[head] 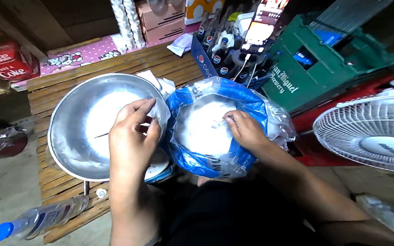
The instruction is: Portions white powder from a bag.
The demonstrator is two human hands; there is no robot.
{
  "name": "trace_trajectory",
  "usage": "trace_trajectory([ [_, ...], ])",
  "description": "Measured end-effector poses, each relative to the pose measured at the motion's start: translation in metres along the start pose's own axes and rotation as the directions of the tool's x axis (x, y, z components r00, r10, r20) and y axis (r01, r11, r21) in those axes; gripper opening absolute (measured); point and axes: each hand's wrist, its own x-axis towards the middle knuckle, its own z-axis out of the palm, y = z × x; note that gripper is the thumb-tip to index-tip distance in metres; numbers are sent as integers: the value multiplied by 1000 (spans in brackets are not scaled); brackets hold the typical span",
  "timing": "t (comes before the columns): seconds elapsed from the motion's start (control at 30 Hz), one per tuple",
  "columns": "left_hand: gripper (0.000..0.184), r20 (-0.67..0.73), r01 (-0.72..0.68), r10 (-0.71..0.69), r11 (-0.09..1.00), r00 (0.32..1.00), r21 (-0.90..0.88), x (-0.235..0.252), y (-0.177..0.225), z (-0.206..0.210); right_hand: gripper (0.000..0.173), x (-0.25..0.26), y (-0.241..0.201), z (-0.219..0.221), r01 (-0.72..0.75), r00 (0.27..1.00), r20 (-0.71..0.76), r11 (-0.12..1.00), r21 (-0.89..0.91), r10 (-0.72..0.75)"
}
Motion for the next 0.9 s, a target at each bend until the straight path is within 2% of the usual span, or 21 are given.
trace_trajectory([
  [0.37, 37, -4, -5, 5, 1000, 1000, 8, 1, -1, -1, 26, 7, -17, 31, 35, 986, 162, 997, 68, -46],
  [0.53, 37, -6, -13, 13, 1000, 1000, 7, 2, -2, -1, 26, 3, -20, 37, 99, 980, 162, 989, 113, -116],
  [0.77, 36, -3, -22, 22, 1000, 1000, 22, 1, -1, -1, 25, 14, -7, 21, 32, 996, 88, 999, -9, -31],
  [0.9, 37, -1, -24, 24, 1000, 1000, 15, 1, 0, -1, 25, 10, -3, 32, -57, 990, 132, 997, 58, 49],
])
